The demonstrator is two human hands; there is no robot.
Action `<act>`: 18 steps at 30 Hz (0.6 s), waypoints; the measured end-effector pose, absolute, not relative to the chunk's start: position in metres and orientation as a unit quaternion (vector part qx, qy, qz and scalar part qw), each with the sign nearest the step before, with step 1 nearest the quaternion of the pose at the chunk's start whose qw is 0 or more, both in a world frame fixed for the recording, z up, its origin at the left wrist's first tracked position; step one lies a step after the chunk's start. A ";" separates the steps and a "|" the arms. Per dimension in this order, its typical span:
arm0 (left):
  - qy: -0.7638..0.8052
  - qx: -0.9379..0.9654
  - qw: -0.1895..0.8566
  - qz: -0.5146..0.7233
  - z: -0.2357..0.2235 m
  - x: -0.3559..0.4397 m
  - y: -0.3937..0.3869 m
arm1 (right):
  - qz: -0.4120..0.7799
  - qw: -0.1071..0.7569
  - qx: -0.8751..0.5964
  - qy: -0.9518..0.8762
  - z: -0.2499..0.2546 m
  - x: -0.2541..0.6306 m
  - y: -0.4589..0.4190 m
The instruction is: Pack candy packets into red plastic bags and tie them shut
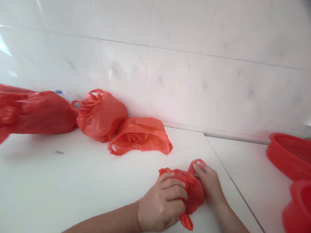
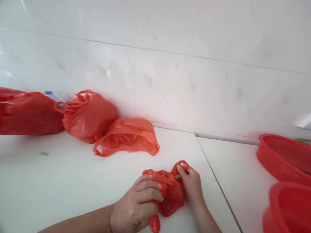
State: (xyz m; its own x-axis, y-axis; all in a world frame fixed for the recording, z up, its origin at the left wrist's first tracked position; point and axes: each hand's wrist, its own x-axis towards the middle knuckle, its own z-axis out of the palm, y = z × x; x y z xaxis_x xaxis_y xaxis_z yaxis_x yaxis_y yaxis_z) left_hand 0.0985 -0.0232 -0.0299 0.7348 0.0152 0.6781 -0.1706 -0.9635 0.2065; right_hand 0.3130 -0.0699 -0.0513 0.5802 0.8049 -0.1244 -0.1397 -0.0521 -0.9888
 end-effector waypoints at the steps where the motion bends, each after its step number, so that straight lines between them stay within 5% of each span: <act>1: -0.029 0.924 0.115 0.365 -0.032 0.100 -0.024 | 0.371 0.619 -0.632 -0.281 -0.053 0.313 -0.071; 11: 0.100 0.967 0.031 0.232 -0.027 0.087 -0.004 | 0.441 0.523 -0.597 -0.419 -0.079 0.315 -0.078; 18: 0.237 0.911 -0.036 0.335 0.002 -0.029 0.014 | 0.377 0.476 -0.663 -0.437 -0.082 0.313 -0.070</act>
